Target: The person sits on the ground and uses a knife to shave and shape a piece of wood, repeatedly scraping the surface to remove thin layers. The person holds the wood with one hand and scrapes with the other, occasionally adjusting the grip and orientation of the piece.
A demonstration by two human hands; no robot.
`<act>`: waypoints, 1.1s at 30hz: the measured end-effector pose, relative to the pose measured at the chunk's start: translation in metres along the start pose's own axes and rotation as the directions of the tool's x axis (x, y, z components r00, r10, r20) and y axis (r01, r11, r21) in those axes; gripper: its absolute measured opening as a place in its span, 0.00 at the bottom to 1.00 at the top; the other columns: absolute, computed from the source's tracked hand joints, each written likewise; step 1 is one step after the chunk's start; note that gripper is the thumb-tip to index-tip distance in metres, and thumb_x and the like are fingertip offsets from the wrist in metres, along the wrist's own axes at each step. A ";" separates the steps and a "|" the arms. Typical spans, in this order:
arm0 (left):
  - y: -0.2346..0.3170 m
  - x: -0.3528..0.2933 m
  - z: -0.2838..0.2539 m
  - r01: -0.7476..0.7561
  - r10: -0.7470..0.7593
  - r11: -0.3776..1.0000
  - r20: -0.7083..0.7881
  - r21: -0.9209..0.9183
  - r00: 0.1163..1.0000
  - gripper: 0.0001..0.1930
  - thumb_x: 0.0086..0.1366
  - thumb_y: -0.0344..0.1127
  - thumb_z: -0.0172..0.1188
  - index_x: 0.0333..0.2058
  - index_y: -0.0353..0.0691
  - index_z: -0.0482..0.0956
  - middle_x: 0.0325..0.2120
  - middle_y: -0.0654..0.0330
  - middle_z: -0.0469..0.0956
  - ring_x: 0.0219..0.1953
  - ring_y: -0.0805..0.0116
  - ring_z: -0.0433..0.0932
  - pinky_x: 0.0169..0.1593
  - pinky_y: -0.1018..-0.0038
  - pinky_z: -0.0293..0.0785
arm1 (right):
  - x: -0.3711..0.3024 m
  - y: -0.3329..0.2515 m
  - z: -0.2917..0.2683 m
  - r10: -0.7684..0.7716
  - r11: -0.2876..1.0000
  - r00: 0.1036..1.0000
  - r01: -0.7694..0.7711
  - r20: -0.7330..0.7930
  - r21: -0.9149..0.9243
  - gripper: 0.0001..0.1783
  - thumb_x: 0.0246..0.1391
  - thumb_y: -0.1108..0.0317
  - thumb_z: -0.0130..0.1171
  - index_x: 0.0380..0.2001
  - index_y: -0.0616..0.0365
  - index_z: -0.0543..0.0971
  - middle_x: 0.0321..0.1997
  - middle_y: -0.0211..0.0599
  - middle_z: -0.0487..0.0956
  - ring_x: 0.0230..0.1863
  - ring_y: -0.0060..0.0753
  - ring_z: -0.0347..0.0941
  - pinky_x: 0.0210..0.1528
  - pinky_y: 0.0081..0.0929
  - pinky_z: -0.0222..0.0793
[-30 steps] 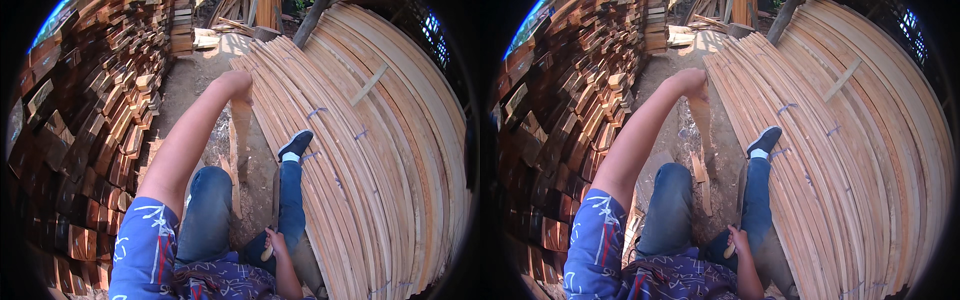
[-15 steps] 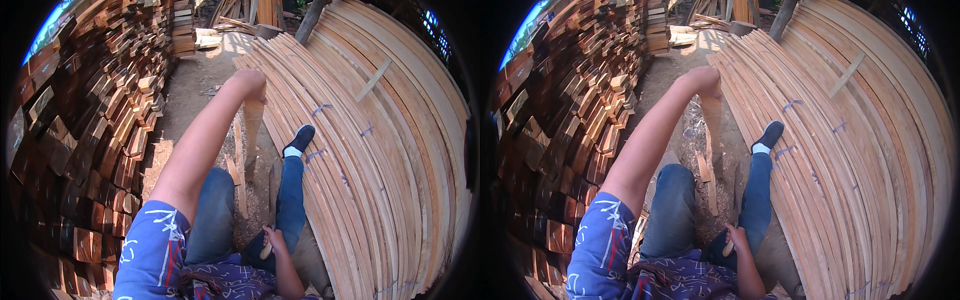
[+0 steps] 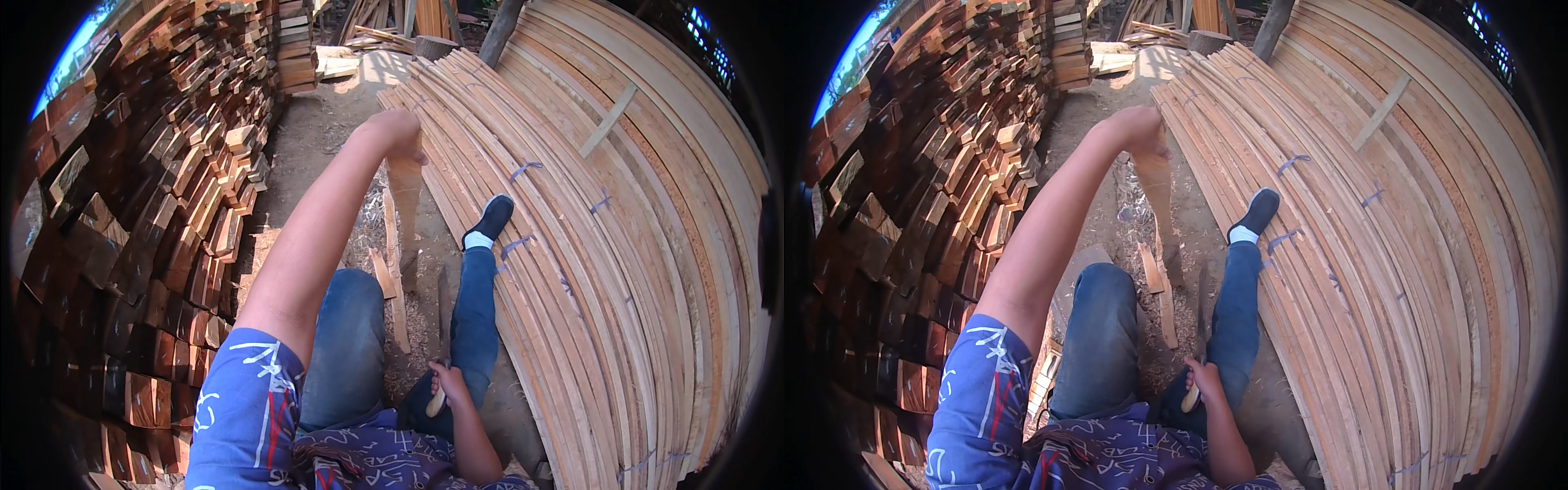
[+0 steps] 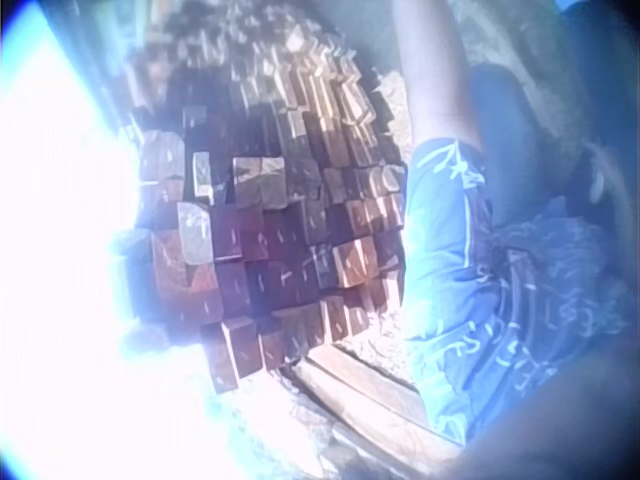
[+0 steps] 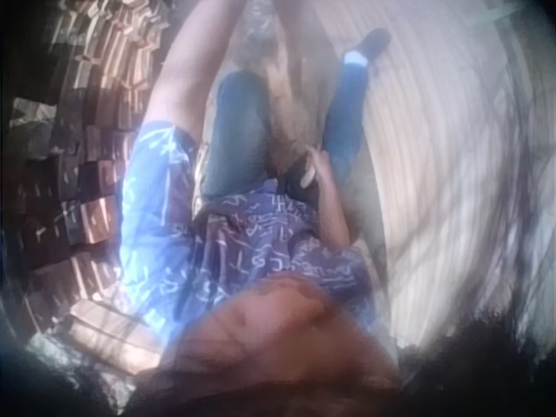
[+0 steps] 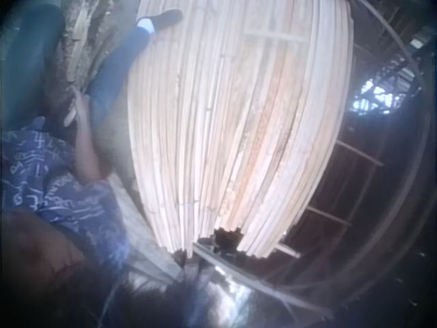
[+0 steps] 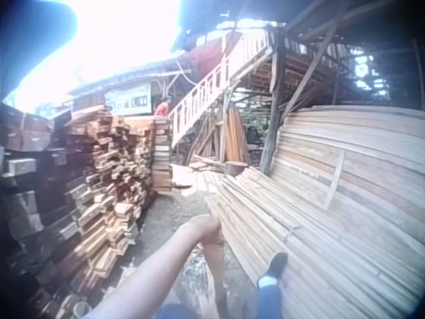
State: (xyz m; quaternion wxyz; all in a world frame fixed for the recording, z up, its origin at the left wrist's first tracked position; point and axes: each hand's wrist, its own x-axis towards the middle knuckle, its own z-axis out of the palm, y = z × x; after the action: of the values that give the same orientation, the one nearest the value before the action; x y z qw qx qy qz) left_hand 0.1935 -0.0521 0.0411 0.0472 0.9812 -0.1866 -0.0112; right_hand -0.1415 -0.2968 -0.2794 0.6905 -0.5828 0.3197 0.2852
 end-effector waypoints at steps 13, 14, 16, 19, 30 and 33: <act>0.005 0.005 0.006 0.066 -0.064 0.986 0.017 -0.154 0.998 0.52 0.49 0.81 0.52 0.46 0.29 0.81 0.50 0.40 0.77 0.54 0.46 0.76 0.59 0.60 0.70 | 0.005 0.003 -0.002 0.001 1.000 1.000 -0.001 0.018 -0.009 0.14 0.55 0.61 0.65 0.27 0.57 0.72 0.15 0.28 0.68 0.14 0.25 0.67 0.17 0.25 0.65; 0.009 0.005 0.003 0.080 -0.075 0.985 0.043 -0.154 0.996 0.53 0.49 0.82 0.51 0.47 0.29 0.80 0.50 0.40 0.77 0.54 0.46 0.76 0.60 0.60 0.70 | 0.006 0.004 -0.004 0.003 1.000 1.000 -0.003 0.011 -0.005 0.13 0.55 0.61 0.65 0.28 0.59 0.74 0.15 0.28 0.68 0.14 0.25 0.67 0.17 0.26 0.66; 0.014 0.004 -0.001 0.095 -0.083 0.982 0.080 -0.162 0.993 0.54 0.49 0.84 0.49 0.47 0.29 0.80 0.51 0.40 0.76 0.55 0.46 0.75 0.60 0.60 0.70 | 0.007 0.005 -0.006 0.008 1.000 1.000 -0.008 0.006 0.000 0.13 0.55 0.61 0.64 0.30 0.60 0.77 0.16 0.28 0.68 0.14 0.25 0.67 0.17 0.26 0.66; 0.014 0.007 0.000 0.091 -0.076 0.978 0.089 -0.186 0.993 0.56 0.48 0.85 0.46 0.48 0.29 0.80 0.51 0.39 0.76 0.55 0.46 0.75 0.60 0.60 0.70 | 0.007 0.006 -0.006 0.004 1.000 1.000 -0.005 0.019 0.004 0.13 0.55 0.61 0.64 0.30 0.61 0.77 0.15 0.28 0.68 0.14 0.25 0.67 0.17 0.26 0.66; 0.028 0.022 0.005 0.076 -0.064 0.977 0.064 -0.202 0.996 0.55 0.49 0.83 0.48 0.52 0.30 0.77 0.49 0.38 0.77 0.55 0.45 0.75 0.59 0.59 0.70 | 0.010 0.009 -0.010 -0.002 1.000 0.999 0.001 0.037 0.006 0.14 0.55 0.61 0.65 0.29 0.61 0.76 0.16 0.29 0.69 0.14 0.25 0.67 0.17 0.26 0.66; 0.026 0.024 0.006 0.063 -0.049 0.976 0.073 -0.210 0.996 0.55 0.49 0.83 0.49 0.52 0.30 0.77 0.50 0.38 0.76 0.55 0.45 0.75 0.59 0.59 0.70 | 0.004 0.002 -0.004 0.014 1.000 0.999 -0.015 0.045 0.013 0.14 0.55 0.62 0.65 0.26 0.55 0.70 0.15 0.28 0.69 0.14 0.24 0.67 0.16 0.25 0.66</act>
State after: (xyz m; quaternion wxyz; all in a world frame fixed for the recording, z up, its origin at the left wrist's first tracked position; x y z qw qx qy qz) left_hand 0.2063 -0.0859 0.0379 0.1450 0.9745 -0.1583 -0.0652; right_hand -0.1411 -0.3008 -0.2842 0.6993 -0.5693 0.3101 0.3011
